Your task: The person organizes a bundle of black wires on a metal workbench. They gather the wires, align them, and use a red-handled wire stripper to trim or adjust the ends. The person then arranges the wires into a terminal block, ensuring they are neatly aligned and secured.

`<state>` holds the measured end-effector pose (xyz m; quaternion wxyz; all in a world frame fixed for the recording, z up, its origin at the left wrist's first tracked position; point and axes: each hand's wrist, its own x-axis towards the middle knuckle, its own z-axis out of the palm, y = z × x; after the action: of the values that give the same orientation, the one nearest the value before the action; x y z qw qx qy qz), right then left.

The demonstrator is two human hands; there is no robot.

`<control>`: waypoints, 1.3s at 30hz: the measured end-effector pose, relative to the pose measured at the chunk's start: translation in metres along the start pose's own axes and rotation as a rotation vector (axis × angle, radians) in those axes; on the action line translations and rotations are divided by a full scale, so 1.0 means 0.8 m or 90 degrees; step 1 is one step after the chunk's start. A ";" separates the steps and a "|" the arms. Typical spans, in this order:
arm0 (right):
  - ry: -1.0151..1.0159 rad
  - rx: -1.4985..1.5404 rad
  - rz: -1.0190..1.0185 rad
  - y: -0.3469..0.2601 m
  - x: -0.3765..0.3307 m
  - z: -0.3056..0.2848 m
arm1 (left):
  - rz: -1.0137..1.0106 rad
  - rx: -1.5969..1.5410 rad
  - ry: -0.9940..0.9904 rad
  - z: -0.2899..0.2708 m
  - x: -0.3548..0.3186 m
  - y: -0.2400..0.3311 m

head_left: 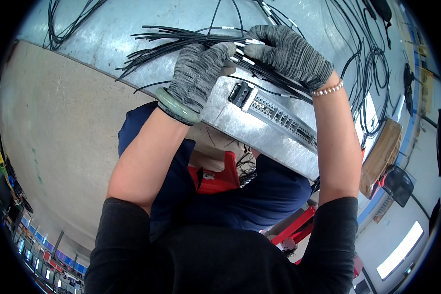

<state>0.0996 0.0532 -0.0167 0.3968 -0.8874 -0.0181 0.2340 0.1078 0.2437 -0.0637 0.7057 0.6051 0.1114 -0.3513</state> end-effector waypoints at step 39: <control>-0.060 0.017 0.054 0.001 0.008 -0.011 | 0.011 -0.079 -0.057 -0.010 0.005 -0.005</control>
<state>0.1091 0.0481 -0.0151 0.3967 -0.8701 0.0042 0.2925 0.1105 0.2496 -0.0715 0.7493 0.5447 0.0964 -0.3640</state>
